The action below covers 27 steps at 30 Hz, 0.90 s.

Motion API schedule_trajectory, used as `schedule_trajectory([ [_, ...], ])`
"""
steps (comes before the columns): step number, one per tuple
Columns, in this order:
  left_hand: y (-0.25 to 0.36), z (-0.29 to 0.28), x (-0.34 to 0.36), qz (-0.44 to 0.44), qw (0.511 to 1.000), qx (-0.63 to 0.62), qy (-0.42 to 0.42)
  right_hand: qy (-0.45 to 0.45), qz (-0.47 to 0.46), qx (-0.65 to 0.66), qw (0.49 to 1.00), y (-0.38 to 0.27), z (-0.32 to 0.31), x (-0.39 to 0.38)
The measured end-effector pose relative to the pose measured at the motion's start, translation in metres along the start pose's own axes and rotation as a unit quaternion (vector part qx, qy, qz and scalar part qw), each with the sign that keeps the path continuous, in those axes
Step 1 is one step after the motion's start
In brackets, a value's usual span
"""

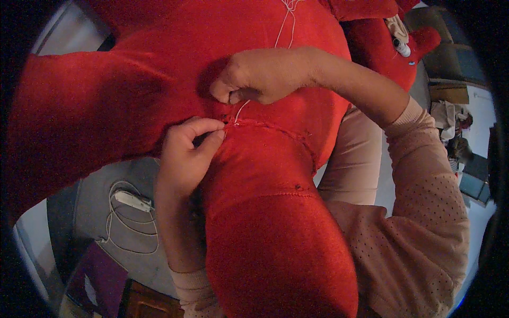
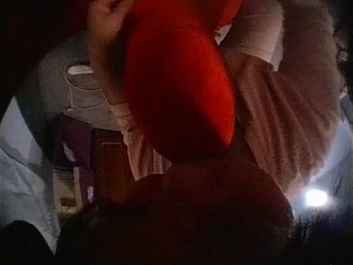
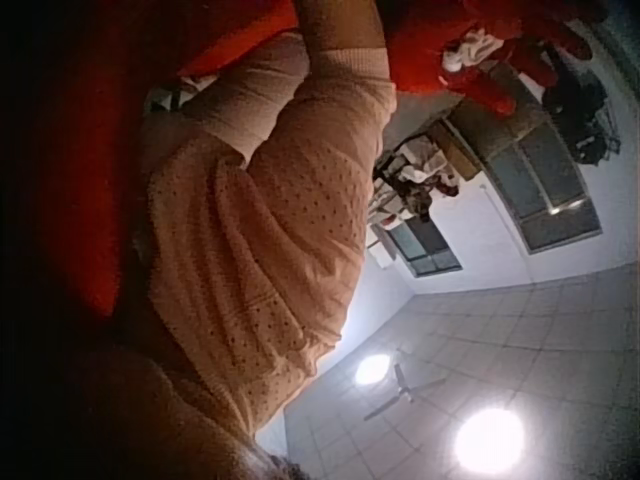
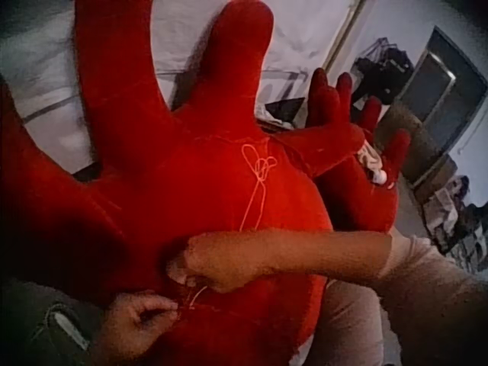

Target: The person hand-sews a large red plush toy using a needle and white thread. They repeatedly insert the needle through the fabric, pull the thread, and adjust the toy's position to continue stitching along a seam.

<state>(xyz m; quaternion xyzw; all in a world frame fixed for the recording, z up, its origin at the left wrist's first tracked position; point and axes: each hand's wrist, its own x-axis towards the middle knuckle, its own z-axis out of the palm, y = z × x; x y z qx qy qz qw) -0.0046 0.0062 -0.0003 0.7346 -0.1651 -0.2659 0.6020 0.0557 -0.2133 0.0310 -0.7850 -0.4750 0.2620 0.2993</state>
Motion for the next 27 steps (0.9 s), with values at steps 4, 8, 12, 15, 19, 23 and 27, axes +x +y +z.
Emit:
schedule_trajectory([
  [4, -0.001, 0.001, 0.001, 0.009, 1.0, -0.014, 0.006, 0.033, 0.01, -0.059, 0.998, -0.009, 0.009, -0.011],
  [8, -0.005, 0.0, 0.004, 0.038, 0.999, 0.012, 0.001, 0.053, -0.002, -0.061, 0.997, -0.015, 0.014, -0.016],
  [12, -0.006, 0.0, 0.005, 0.019, 1.0, 0.012, -0.005, 0.105, -0.024, -0.115, 0.988, -0.032, 0.019, -0.014],
  [15, 0.0, 0.001, 0.009, -0.005, 1.0, 0.01, -0.014, 0.157, -0.018, -0.305, 0.939, -0.044, 0.026, -0.018],
  [19, -0.005, 0.003, 0.012, 0.001, 1.0, -0.004, -0.018, 0.209, -0.121, -0.307, 0.92, -0.042, 0.044, -0.017],
  [23, -0.009, 0.006, 0.014, -0.005, 0.999, -0.035, -0.013, 0.193, -0.111, -0.336, 0.915, -0.044, 0.051, -0.015],
  [27, 0.003, 0.004, 0.012, -0.025, 1.0, 0.002, 0.001, 0.208, -0.142, -0.321, 0.913, -0.047, 0.045, -0.006],
])
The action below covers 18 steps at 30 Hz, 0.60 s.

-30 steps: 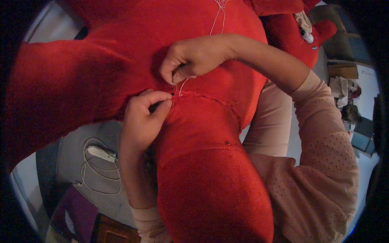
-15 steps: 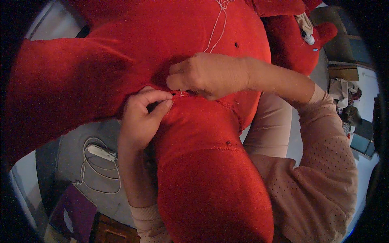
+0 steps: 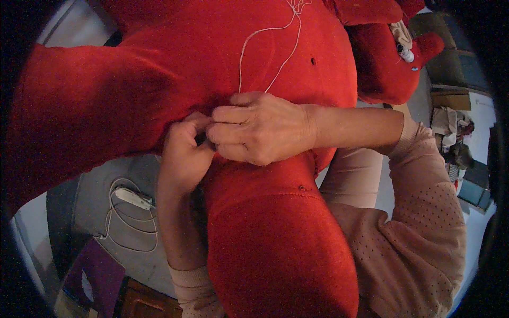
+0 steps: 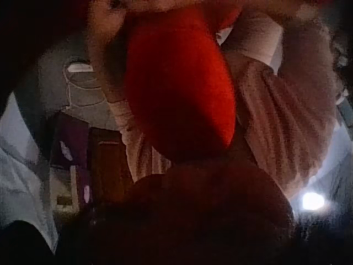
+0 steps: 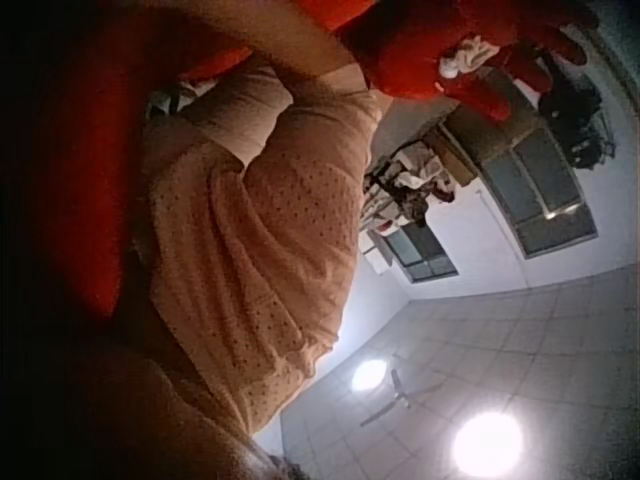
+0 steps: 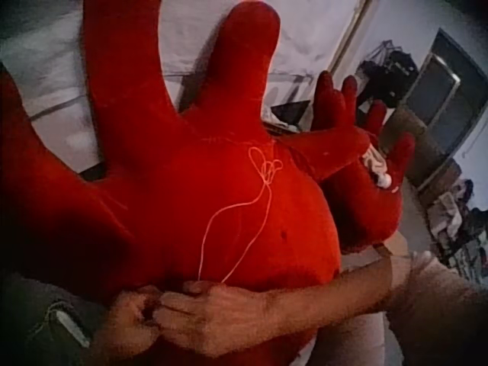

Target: The person hand-sews a large red plush toy using a needle and white thread. They repeatedly insert the needle through the fabric, pull the thread, and adjust the toy's position to continue stitching along a seam.

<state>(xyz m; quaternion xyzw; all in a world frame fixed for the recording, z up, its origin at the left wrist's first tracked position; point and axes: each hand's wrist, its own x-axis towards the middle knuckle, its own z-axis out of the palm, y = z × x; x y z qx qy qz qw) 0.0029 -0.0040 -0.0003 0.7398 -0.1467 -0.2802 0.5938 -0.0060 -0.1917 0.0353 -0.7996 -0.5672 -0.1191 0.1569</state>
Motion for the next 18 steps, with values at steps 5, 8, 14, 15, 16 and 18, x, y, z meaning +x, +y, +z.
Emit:
schedule_trajectory([
  [5, 0.009, 0.007, -0.005, 0.064, 0.993, -0.074, 0.065, 0.223, 0.106, 0.24, 0.939, 0.005, -0.015, 0.028],
  [8, 0.014, 0.004, -0.004, 0.166, 0.981, -0.089, 0.036, 0.216, 0.291, 0.421, 0.831, 0.008, -0.035, 0.035],
  [14, 0.018, -0.015, -0.017, -0.003, 0.975, -0.22, -0.001, 0.264, 0.304, 0.599, 0.693, 0.033, -0.061, 0.025],
  [15, 0.019, -0.015, -0.015, -0.005, 0.981, -0.192, 0.012, 0.293, 0.262, 0.608, 0.689, 0.042, -0.073, 0.012],
  [16, 0.021, -0.018, -0.017, -0.013, 0.987, -0.155, 0.037, 0.322, 0.209, 0.626, 0.679, 0.053, -0.081, 0.002],
  [18, 0.017, -0.014, -0.015, -0.009, 0.988, -0.135, 0.074, 0.387, 0.146, 0.611, 0.675, 0.072, -0.105, -0.011],
])
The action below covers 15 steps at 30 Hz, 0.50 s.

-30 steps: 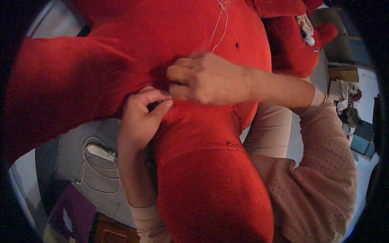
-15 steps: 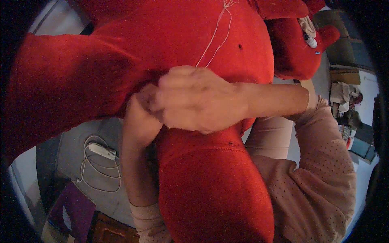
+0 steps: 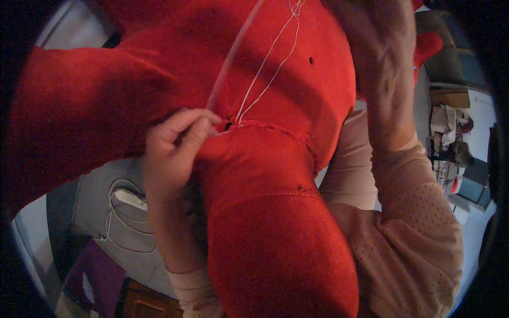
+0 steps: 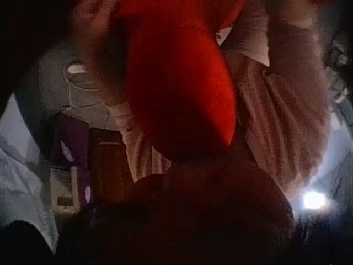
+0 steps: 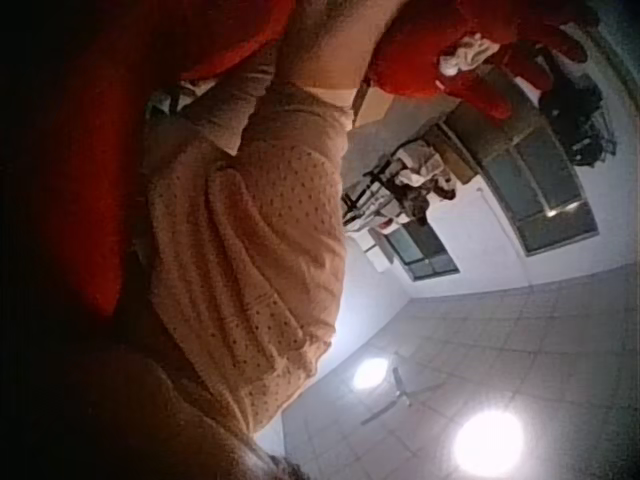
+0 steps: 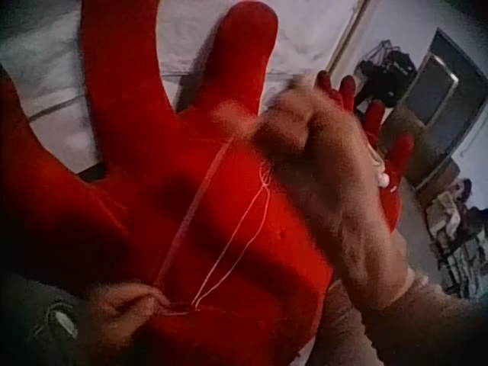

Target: The person hand-sews a large red plush toy using a needle and white thread. They repeatedly insert the needle through the fabric, pull the thread, and adjust the toy's position to continue stitching along a seam.

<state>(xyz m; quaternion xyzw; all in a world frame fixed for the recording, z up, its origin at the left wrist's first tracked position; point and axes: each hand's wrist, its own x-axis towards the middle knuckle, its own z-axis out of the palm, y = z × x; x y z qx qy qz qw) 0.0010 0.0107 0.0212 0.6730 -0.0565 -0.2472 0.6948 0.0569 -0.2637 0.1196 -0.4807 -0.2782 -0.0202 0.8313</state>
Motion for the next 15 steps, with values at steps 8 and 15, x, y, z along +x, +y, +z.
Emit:
schedule_trajectory([
  [8, -0.02, 0.004, 0.006, 0.12, 0.943, 0.31, -0.001, 0.172, 0.056, -0.507, 0.843, 0.001, 0.028, -0.024],
  [15, -0.015, 0.024, 0.003, 0.123, 0.853, 0.506, -0.045, -0.153, 0.26, -0.449, 0.841, 0.048, 0.043, -0.083],
])
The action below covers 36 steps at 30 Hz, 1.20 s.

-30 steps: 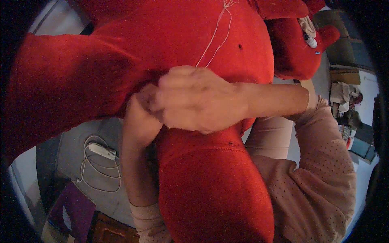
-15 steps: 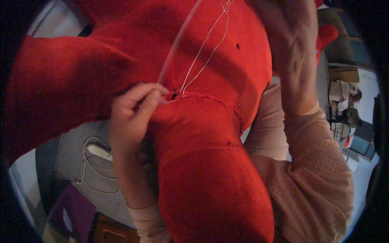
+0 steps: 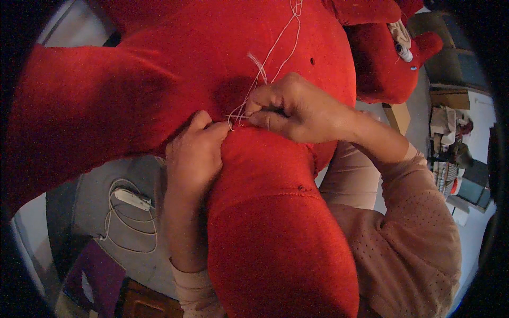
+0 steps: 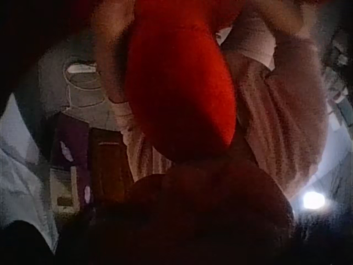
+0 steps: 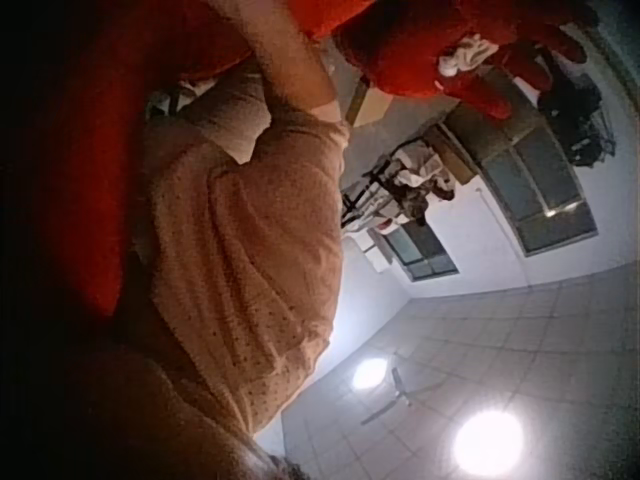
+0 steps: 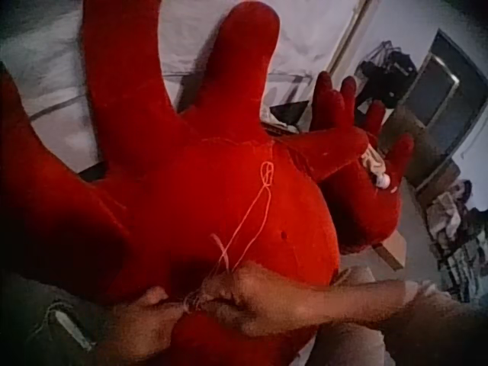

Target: The person hand-sews a large red plush toy using a needle and white thread. They repeatedly insert the needle through the fabric, pull the thread, and adjust the toy's position to continue stitching along a seam.

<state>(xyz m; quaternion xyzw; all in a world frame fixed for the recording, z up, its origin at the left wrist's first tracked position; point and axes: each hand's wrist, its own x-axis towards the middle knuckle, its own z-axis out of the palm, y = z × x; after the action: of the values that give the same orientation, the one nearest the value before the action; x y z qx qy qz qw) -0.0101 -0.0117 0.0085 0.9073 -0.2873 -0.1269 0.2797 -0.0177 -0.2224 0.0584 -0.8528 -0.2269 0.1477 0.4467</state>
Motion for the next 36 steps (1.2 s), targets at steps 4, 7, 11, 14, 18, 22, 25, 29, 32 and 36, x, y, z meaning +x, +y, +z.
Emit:
schedule_trajectory([
  [4, -0.005, -0.007, 0.0, 0.027, 0.998, -0.056, 0.018, -0.07, -0.005, -0.004, 0.998, -0.001, 0.002, 0.0],
  [7, -0.008, -0.008, 0.0, 0.041, 0.992, -0.114, 0.038, -0.081, 0.021, -0.022, 0.996, -0.002, 0.003, -0.003],
  [11, -0.01, -0.008, -0.001, 0.044, 0.989, -0.135, 0.049, -0.075, 0.028, -0.009, 0.997, -0.001, 0.008, -0.003],
  [14, -0.008, -0.009, -0.002, 0.035, 0.986, -0.153, 0.051, -0.066, 0.018, 0.012, 0.998, 0.001, 0.01, -0.004],
  [18, -0.007, -0.011, -0.001, 0.035, 0.987, -0.148, 0.052, -0.068, 0.026, 0.008, 0.997, 0.001, 0.01, -0.005],
  [22, -0.007, -0.01, -0.002, 0.026, 0.986, -0.156, 0.055, -0.055, 0.01, 0.008, 0.998, 0.004, 0.013, -0.005],
  [25, -0.005, -0.012, -0.002, 0.02, 0.985, -0.159, 0.057, -0.054, 0.02, 0.008, 0.998, 0.006, 0.015, -0.005],
  [29, -0.004, -0.012, -0.001, 0.017, 0.986, -0.157, 0.055, -0.042, 0.026, 0.011, 0.999, 0.006, 0.016, -0.007],
  [32, -0.004, -0.012, -0.001, 0.025, 0.986, -0.151, 0.061, -0.034, 0.012, -0.002, 0.999, 0.007, 0.019, -0.007],
  [36, -0.004, -0.012, -0.001, 0.028, 0.986, -0.15, 0.063, -0.021, 0.01, -0.022, 1.0, 0.007, 0.022, -0.006],
])
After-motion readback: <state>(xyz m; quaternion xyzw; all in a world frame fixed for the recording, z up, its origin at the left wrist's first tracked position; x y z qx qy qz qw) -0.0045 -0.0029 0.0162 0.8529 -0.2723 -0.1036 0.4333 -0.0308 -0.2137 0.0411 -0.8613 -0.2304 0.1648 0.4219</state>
